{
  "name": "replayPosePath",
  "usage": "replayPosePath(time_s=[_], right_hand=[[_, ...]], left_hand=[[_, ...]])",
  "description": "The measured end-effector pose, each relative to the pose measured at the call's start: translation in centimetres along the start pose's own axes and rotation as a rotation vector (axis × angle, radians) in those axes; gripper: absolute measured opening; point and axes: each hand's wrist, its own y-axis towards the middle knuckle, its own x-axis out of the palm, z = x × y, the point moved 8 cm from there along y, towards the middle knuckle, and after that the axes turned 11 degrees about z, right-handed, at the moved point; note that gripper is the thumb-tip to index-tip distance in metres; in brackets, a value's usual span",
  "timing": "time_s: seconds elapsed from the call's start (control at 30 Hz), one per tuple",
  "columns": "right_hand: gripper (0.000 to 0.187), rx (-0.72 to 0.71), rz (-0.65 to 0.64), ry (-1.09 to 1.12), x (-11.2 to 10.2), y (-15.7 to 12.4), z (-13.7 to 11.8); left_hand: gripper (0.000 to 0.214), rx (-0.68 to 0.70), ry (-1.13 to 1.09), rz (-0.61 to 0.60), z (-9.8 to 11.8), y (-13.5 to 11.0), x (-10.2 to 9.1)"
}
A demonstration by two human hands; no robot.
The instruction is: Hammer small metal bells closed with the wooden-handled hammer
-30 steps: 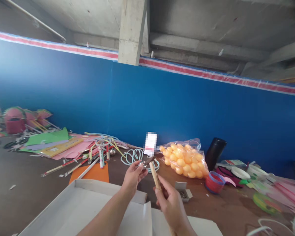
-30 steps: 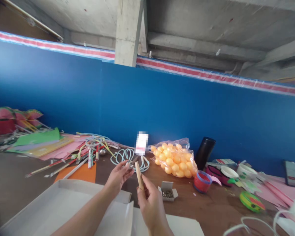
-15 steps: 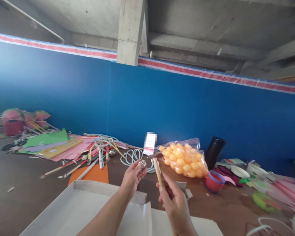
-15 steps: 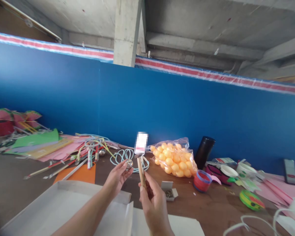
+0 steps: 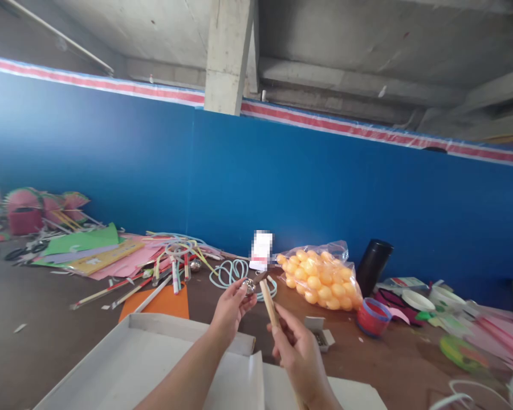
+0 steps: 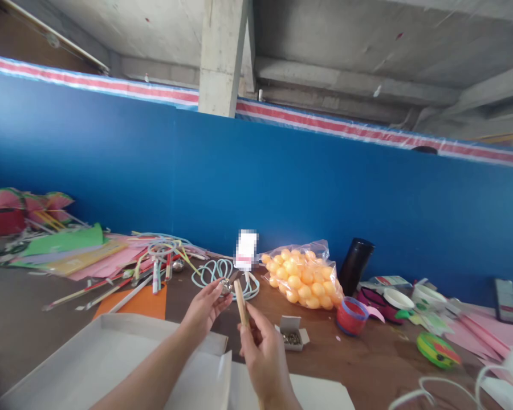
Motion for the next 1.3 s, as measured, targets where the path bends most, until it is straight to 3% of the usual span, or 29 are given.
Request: replayPosePath(time_s=[0.1, 0.53, 0.7, 1.17, 1.3], right_hand=[[0.050, 0.013, -0.043, 0.003, 0.4, -0.2, 0.0], [0.051, 0.004, 0.008, 0.003, 0.0, -0.1, 0.0], [0.050, 0.038, -0.030, -0.020, 0.3, -0.2, 0.0], [0.059, 0.012, 0.076, -0.005, -0.3, 0.3, 1.0], [0.055, 0.016, 0.029, -0.018, 0.1, 0.2, 1.0]], left_hand=[[0.022, -0.001, 0.000, 0.016, 0.0, 0.1, -0.2], [0.025, 0.009, 0.039, 0.056, -0.2, 0.4, -0.7], [0.027, 0.002, 0.058, 0.055, -0.3, 0.5, -0.7], [0.028, 0.030, 0.098, 0.063, -0.3, 0.6, -0.8], [0.031, 0.019, 0.099, 0.048, -0.4, 0.5, -0.6]])
